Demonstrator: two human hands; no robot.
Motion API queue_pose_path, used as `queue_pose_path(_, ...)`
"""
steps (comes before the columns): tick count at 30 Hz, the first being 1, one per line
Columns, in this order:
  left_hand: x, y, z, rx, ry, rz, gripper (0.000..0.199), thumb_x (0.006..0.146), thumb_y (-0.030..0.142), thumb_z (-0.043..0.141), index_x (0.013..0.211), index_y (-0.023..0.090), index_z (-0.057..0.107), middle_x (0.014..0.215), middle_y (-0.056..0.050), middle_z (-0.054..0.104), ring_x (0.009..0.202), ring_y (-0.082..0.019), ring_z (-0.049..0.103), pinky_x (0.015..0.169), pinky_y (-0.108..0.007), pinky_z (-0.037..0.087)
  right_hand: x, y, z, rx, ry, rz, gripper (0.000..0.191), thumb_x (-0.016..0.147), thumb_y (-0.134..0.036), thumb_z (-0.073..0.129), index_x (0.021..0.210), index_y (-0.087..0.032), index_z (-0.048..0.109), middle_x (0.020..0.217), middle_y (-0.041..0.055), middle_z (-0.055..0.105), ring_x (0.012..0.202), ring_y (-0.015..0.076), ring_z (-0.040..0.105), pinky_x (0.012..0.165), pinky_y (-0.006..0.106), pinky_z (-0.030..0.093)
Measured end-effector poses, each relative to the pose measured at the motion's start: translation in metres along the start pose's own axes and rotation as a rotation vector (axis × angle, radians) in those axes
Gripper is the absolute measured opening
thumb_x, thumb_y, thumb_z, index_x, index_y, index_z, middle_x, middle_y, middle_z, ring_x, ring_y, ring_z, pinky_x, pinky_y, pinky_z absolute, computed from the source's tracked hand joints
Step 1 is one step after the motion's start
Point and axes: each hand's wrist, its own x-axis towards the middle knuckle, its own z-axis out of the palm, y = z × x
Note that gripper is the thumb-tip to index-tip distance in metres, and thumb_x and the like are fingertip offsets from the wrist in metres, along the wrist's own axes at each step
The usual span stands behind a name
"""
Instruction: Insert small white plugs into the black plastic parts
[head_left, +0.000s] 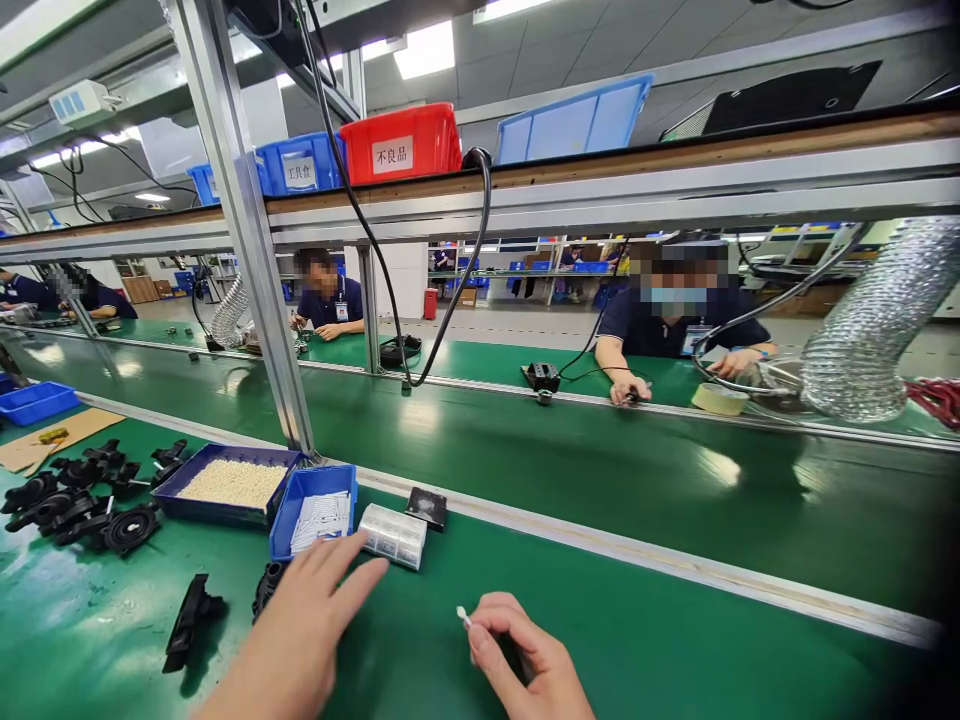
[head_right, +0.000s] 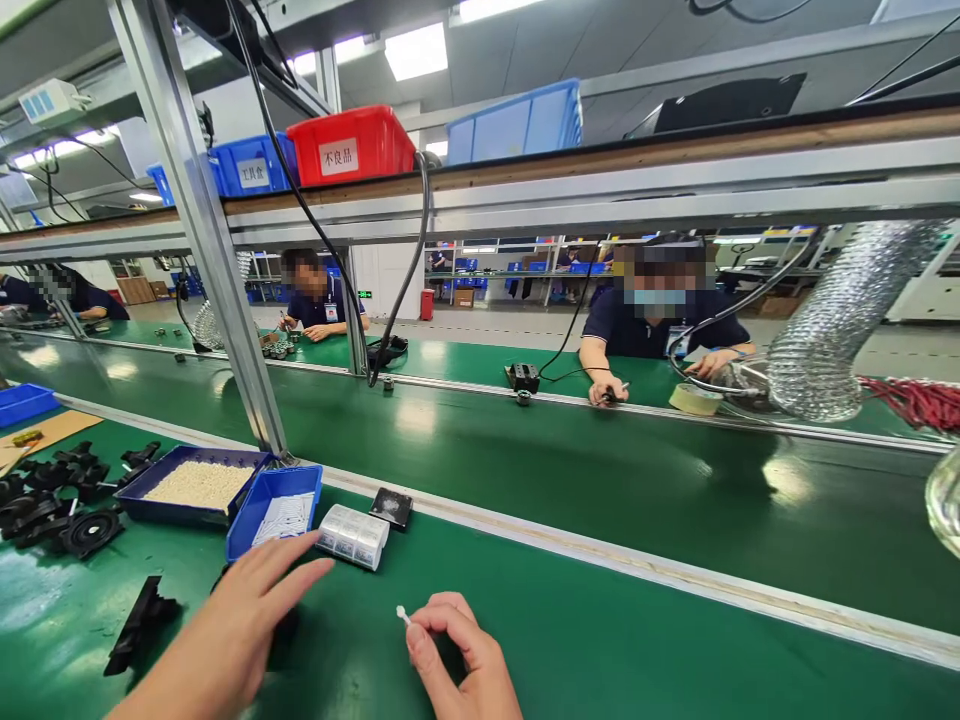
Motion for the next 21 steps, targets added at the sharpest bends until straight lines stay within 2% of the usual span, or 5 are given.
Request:
queue_pose_path(5, 0.004, -0.016, -0.017, 0.109, -0.255, -0.033, 0.077, 0.063, -0.005, 0.057, 0.132, 0.026, 0.071, 0.127, -0.010, 0.076, 0.143, -0.043, 0.047, 0.121, -0.073, -0.013, 0.000, 0.002, 0.001, -0.027, -0.009, -0.009, 0.041, 0.104, -0.052, 0.058, 0.080, -0.021, 0.069, 0.084, 0.0066, 0.060, 0.084, 0.0239, 0.060, 0.078, 0.029, 0.051)
queue_pose_path(9, 0.014, 0.020, -0.007, -0.038, -0.320, 0.035, 0.065, 0.065, -0.004, 0.060, 0.120, 0.027, 0.075, 0.105, -0.007, 0.076, 0.110, -0.034, 0.067, 0.124, -0.056, 0.025, 0.002, 0.000, 0.000, -0.034, 0.018, -0.031, 0.039, 0.104, -0.050, 0.061, 0.079, -0.021, 0.070, 0.082, 0.0060, 0.061, 0.080, 0.0227, 0.061, 0.074, 0.028, 0.052)
queue_pose_path(12, 0.015, 0.043, 0.016, -0.148, -0.375, -0.023, 0.053, 0.072, 0.001, 0.063, 0.120, 0.023, 0.074, 0.109, -0.011, 0.071, 0.099, -0.030, 0.067, 0.098, -0.039, 0.051, 0.002, -0.005, 0.000, -0.030, 0.045, -0.044, 0.038, 0.104, -0.048, 0.062, 0.077, -0.021, 0.069, 0.081, 0.0055, 0.061, 0.079, 0.0223, 0.062, 0.074, 0.028, 0.052)
queue_pose_path(17, 0.013, 0.046, 0.039, -0.431, -0.288, -0.151, 0.057, 0.085, 0.014, 0.071, 0.142, 0.014, 0.062, 0.125, -0.017, 0.065, 0.116, -0.034, 0.063, 0.104, -0.038, 0.050, 0.001, -0.001, -0.001, 0.003, 0.066, -0.023, 0.038, 0.105, -0.049, 0.060, 0.079, -0.022, 0.067, 0.083, 0.0047, 0.061, 0.081, 0.0220, 0.061, 0.077, 0.027, 0.051)
queue_pose_path(21, 0.011, 0.032, 0.021, -0.685, -0.378, -0.096, 0.095, 0.073, 0.015, 0.089, 0.157, 0.031, 0.047, 0.151, -0.009, 0.055, 0.139, -0.032, 0.051, 0.119, -0.036, 0.039, 0.000, 0.006, -0.002, 0.005, 0.060, 0.011, 0.039, 0.106, -0.050, 0.059, 0.080, -0.022, 0.066, 0.083, 0.0036, 0.060, 0.080, 0.0207, 0.060, 0.076, 0.026, 0.049)
